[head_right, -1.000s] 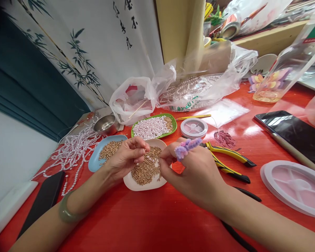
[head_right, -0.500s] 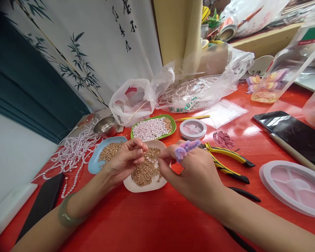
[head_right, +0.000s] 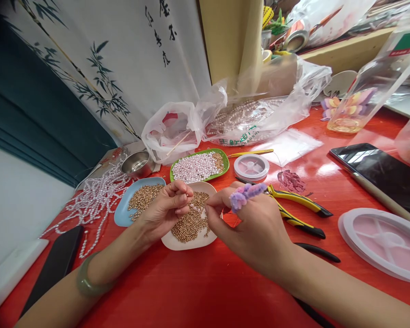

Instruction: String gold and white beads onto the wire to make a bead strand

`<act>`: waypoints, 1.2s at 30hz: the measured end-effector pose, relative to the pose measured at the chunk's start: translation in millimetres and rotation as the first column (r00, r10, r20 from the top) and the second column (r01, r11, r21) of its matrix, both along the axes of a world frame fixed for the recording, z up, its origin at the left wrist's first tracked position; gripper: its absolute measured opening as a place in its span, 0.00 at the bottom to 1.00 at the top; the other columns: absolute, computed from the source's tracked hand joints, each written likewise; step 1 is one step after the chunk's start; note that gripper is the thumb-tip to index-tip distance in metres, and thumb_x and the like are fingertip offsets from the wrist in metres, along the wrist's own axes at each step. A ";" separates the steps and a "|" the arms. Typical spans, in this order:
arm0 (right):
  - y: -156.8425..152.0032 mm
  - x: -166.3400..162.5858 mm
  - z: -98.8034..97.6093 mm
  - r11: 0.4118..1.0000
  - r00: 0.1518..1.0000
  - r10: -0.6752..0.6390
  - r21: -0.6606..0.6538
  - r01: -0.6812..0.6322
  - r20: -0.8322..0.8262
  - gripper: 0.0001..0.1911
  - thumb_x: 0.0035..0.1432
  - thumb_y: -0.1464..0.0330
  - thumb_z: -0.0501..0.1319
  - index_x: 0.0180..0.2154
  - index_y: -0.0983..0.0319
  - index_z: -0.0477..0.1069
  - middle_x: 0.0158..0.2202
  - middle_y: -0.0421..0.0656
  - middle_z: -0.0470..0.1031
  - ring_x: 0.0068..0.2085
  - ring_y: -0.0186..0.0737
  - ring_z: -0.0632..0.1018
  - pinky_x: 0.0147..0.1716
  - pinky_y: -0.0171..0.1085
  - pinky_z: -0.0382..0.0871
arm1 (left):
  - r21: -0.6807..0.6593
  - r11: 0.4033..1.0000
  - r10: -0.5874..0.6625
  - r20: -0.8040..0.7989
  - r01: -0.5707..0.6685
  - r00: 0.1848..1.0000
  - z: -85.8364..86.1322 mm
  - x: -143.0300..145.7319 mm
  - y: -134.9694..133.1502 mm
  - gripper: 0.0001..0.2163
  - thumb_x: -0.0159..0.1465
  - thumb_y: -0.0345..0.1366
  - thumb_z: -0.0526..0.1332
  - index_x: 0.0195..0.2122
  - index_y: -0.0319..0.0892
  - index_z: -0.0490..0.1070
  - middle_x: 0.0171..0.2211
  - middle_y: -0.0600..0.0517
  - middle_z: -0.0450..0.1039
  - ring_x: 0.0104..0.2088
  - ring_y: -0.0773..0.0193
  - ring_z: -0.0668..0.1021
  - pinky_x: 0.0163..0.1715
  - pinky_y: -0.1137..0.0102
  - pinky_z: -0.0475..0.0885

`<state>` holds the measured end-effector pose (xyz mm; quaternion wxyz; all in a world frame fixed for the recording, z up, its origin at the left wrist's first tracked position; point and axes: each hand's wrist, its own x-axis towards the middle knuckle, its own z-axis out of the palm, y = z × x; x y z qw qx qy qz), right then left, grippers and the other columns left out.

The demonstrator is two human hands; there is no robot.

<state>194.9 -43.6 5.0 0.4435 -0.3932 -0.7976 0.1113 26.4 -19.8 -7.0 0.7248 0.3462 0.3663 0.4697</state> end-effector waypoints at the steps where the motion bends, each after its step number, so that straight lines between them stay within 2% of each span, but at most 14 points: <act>1: -0.2 0.0 -0.4 1.000 1.000 -0.007 0.003 0.007 0.003 0.07 0.50 0.75 0.55 0.25 0.59 0.67 0.18 0.38 0.69 0.22 0.36 0.69 0.22 0.35 0.61 | 0.004 1.000 -0.001 -0.004 0.001 1.000 -0.1 0.2 0.0 0.07 0.41 0.27 0.68 0.19 0.41 0.71 0.21 0.58 0.70 0.18 0.78 0.63 0.14 0.81 0.52; 7: -0.9 0.5 -5.5 0.999 1.000 -0.018 -0.029 0.019 0.017 0.05 0.50 0.75 0.56 0.25 0.62 0.68 0.20 0.41 0.72 0.22 0.37 0.71 0.22 0.36 0.62 | 0.056 0.998 0.029 -0.024 -0.027 0.999 -1.9 -0.7 -0.4 0.07 0.41 0.27 0.68 0.20 0.42 0.71 0.22 0.58 0.71 0.19 0.78 0.66 0.14 0.81 0.54; 9: -0.1 0.0 -7.0 0.995 1.000 -0.012 -0.098 0.012 0.005 0.05 0.49 0.75 0.56 0.26 0.62 0.69 0.21 0.41 0.73 0.22 0.36 0.72 0.22 0.36 0.63 | 0.127 0.991 0.043 -0.053 -0.036 0.998 -2.3 -0.6 -0.8 0.06 0.43 0.27 0.67 0.21 0.43 0.72 0.22 0.58 0.72 0.21 0.77 0.68 0.17 0.80 0.58; 11: 1.1 -0.9 -7.6 0.975 0.999 0.026 -0.221 -0.031 -0.026 0.05 0.50 0.75 0.57 0.27 0.62 0.70 0.21 0.39 0.74 0.22 0.35 0.72 0.21 0.34 0.63 | 0.228 0.972 0.074 -0.099 -0.050 0.992 -2.1 -0.1 -1.5 0.05 0.45 0.27 0.67 0.21 0.43 0.72 0.23 0.57 0.73 0.23 0.75 0.70 0.21 0.79 0.62; 15: 3.3 -2.8 -7.3 0.864 0.980 0.095 -0.475 -0.169 -0.176 0.05 0.52 0.73 0.56 0.27 0.61 0.70 0.22 0.38 0.75 0.23 0.33 0.74 0.22 0.31 0.67 | 0.386 0.918 0.174 -0.182 -0.093 0.968 -0.7 0.9 -3.8 0.05 0.46 0.28 0.67 0.22 0.43 0.73 0.23 0.56 0.74 0.26 0.72 0.72 0.28 0.77 0.65; 19: 5.3 -4.5 -8.5 0.731 0.931 0.093 -0.611 -0.304 -0.352 0.05 0.53 0.71 0.56 0.26 0.62 0.70 0.23 0.39 0.75 0.25 0.33 0.75 0.25 0.32 0.70 | 0.408 0.909 0.181 -0.200 -0.086 0.963 -0.4 0.8 -5.6 0.06 0.47 0.27 0.66 0.24 0.45 0.73 0.24 0.57 0.74 0.28 0.71 0.73 0.30 0.75 0.66; 22: 6.6 -5.0 -9.9 0.666 0.893 0.074 -0.644 -0.376 -0.445 0.06 0.53 0.70 0.56 0.26 0.62 0.69 0.23 0.40 0.75 0.26 0.35 0.76 0.27 0.34 0.71 | 0.417 0.905 0.185 -0.221 -0.078 0.958 -0.3 0.7 -6.0 0.05 0.48 0.28 0.65 0.24 0.45 0.73 0.24 0.56 0.74 0.28 0.70 0.74 0.31 0.74 0.67; 26: 7.0 -4.7 -9.9 0.613 0.865 0.049 -0.669 -0.420 -0.499 0.06 0.53 0.70 0.56 0.26 0.62 0.69 0.23 0.40 0.74 0.26 0.36 0.76 0.28 0.35 0.71 | 0.414 0.907 0.181 -0.216 -0.078 0.959 0.2 1.0 -5.4 0.04 0.47 0.28 0.66 0.22 0.44 0.73 0.24 0.55 0.75 0.28 0.69 0.74 0.31 0.74 0.68; 31: 6.7 -4.4 -12.2 0.599 0.860 0.049 -0.674 -0.432 -0.508 0.05 0.53 0.69 0.57 0.27 0.62 0.69 0.23 0.39 0.74 0.26 0.33 0.75 0.27 0.32 0.70 | 0.407 0.909 0.178 -0.187 -0.088 0.966 -1.1 2.2 -5.6 0.04 0.47 0.27 0.66 0.22 0.44 0.73 0.24 0.56 0.74 0.28 0.70 0.74 0.32 0.75 0.68; 36: 7.8 -3.5 -15.7 0.603 0.856 0.078 -0.659 -0.449 -0.512 0.06 0.54 0.67 0.57 0.30 0.63 0.69 0.25 0.40 0.74 0.27 0.34 0.75 0.28 0.33 0.70 | 0.363 0.931 0.122 -0.196 -0.044 0.973 -2.2 1.4 -6.6 0.05 0.48 0.29 0.65 0.26 0.43 0.72 0.26 0.55 0.75 0.28 0.69 0.74 0.29 0.74 0.67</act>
